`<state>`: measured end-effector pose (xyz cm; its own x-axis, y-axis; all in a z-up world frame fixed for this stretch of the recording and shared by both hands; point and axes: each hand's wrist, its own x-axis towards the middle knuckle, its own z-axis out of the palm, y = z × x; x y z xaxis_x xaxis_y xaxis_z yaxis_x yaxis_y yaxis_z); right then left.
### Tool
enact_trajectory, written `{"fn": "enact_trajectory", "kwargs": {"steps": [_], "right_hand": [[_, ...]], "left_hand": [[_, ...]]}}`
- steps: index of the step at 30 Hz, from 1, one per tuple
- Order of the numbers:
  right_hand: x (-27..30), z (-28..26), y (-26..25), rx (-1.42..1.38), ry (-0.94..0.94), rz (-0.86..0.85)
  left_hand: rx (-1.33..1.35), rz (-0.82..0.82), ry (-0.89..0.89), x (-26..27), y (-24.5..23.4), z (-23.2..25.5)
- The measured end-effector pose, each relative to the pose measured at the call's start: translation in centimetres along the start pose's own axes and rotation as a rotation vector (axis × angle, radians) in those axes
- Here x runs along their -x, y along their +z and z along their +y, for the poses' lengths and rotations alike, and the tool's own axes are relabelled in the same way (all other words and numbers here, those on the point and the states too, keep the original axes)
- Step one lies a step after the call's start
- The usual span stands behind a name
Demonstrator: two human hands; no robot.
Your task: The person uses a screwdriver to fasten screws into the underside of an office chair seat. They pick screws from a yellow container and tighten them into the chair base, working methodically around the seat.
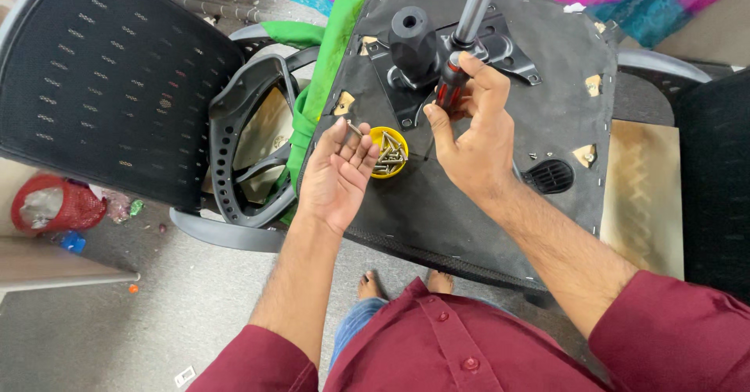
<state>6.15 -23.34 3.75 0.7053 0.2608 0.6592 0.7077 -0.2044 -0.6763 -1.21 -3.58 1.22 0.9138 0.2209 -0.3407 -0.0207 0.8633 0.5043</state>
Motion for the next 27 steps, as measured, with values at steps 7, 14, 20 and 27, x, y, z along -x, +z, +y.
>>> {"fn": "enact_trajectory", "kwargs": {"steps": [7,14,20,27], "right_hand": [[-0.3,-0.2,0.0,0.032,0.012,-0.007],[-1.8,-2.2,0.7,0.071,0.19,-0.026],[-5.0,-5.1,3.3,0.115,0.019,0.087],[-5.6,-6.9,7.6,0.2,0.042,0.128]], "left_hand": [[-0.162,-0.086,0.049,-0.5,-0.8,0.0],[-0.187,-0.259,0.006,-3.2,-1.8,1.7],[-0.264,-0.266,-0.101,-6.7,-3.5,4.6],[-0.581,-0.126,-0.02,-10.8,-5.9,7.7]]}}
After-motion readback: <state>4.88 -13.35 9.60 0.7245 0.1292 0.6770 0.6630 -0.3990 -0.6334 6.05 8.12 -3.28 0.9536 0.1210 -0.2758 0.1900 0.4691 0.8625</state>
